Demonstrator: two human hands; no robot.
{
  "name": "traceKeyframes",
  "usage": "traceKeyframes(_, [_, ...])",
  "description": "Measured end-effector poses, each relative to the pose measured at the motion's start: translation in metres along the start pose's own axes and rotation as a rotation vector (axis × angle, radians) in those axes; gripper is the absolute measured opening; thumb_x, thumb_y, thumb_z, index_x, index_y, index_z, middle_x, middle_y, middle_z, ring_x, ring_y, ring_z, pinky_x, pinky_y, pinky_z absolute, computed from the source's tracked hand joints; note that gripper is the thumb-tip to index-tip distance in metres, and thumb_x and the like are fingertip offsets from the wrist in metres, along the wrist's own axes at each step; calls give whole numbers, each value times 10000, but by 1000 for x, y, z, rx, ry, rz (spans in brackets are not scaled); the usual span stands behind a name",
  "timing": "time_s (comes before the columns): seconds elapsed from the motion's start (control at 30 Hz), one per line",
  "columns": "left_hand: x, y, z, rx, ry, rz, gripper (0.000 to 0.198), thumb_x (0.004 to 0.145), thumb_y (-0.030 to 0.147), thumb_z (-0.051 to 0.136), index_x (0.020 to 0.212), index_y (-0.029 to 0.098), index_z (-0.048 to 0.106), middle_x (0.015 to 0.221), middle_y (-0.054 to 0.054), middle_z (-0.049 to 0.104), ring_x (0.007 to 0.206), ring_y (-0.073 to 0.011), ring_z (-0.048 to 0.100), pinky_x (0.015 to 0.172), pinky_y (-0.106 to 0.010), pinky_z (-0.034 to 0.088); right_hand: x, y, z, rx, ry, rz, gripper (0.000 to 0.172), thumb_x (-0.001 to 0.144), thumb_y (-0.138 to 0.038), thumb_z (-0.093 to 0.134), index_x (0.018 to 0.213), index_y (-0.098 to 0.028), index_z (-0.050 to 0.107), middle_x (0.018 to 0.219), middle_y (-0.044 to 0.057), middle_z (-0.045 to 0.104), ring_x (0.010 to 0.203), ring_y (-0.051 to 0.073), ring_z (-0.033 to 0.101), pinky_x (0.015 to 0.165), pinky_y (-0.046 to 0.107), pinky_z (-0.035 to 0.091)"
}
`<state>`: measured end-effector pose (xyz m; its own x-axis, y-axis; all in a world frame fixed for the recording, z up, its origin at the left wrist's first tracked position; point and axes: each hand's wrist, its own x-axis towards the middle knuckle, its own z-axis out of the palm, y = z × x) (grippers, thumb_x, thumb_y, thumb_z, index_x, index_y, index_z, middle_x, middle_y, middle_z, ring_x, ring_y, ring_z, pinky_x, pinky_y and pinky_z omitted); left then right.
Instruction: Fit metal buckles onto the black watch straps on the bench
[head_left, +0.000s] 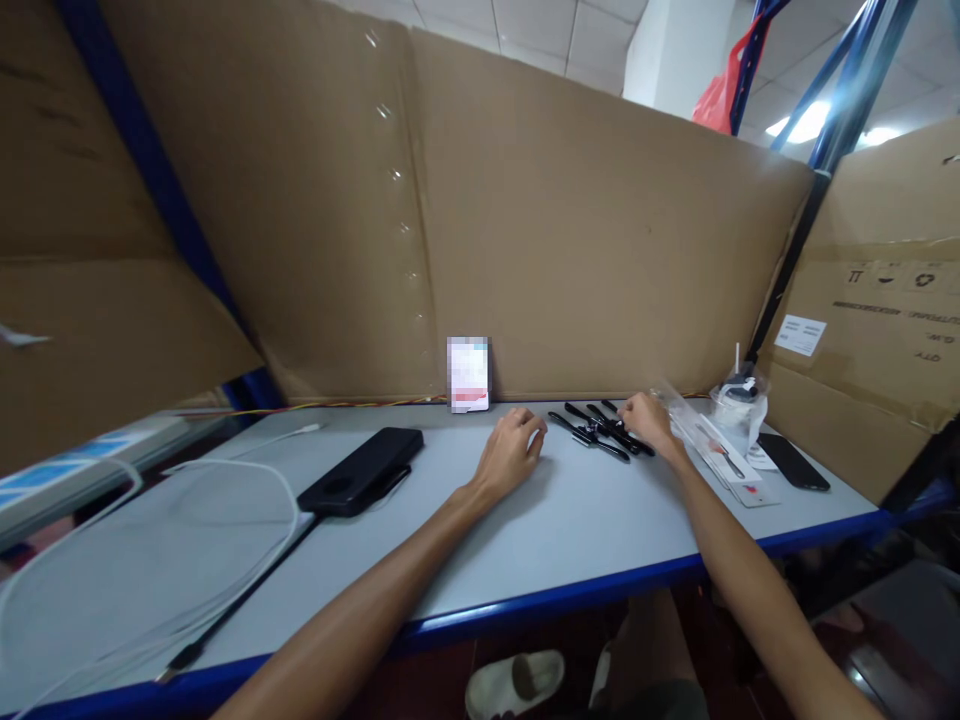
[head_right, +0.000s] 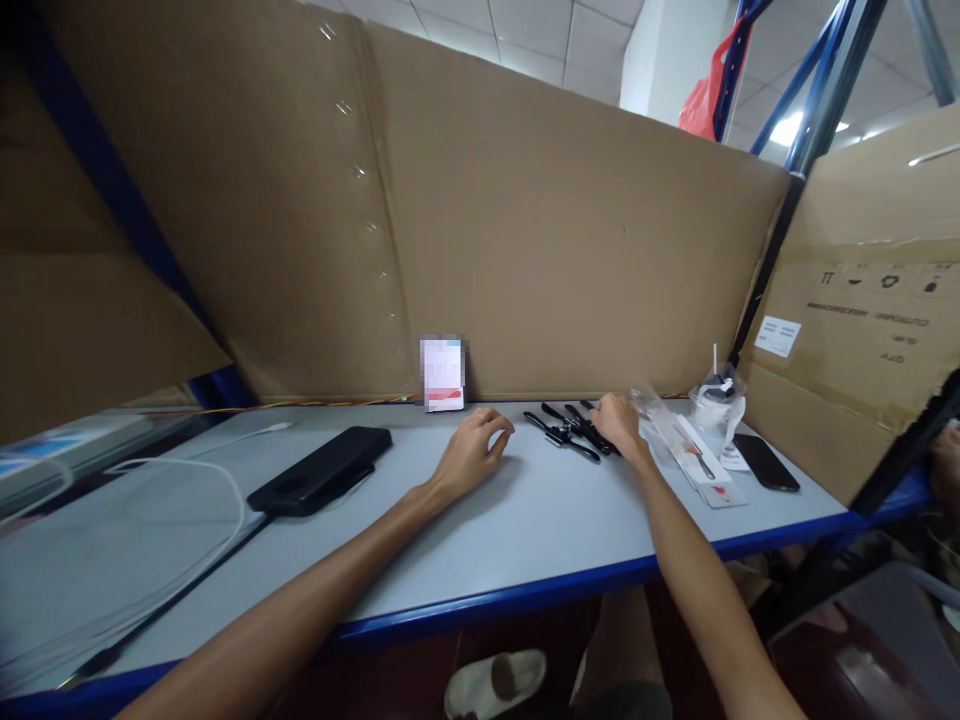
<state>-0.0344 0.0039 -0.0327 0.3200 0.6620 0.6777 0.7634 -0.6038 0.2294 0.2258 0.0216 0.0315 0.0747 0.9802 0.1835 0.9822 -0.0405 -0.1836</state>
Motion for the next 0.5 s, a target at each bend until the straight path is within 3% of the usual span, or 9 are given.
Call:
traceKeyframes(0.13, [0,0,-1,1,-8,1,192,919,161,479,915,198,667,990,-92,636,957,-239,573,875,-392,476,11,25,-2,-51,83,113,290,942,-209,517,1077,-160,768,1153,182,742,1083,259,690,826,288,471])
traceKeyframes(0.33, [0,0,-1,-9,-17,-10,193,913,158,481,915,204,669,995,-92,639,956,-240,581,871,-396,481,18,42,10,-90,-150,149,284,869,-138,613,1112,-114,759,1188,221,721,1109,274,685,805,270,473])
traceKeyframes(0.5, [-1,-1,0,-16,-14,-11,195,917,170,482,917,201,674,981,-90,636,954,-242,584,871,-400,484,25,49,17,-41,-202,145,281,818,-155,695,1088,-103,753,1168,205,729,1040,265,700,744,254,471])
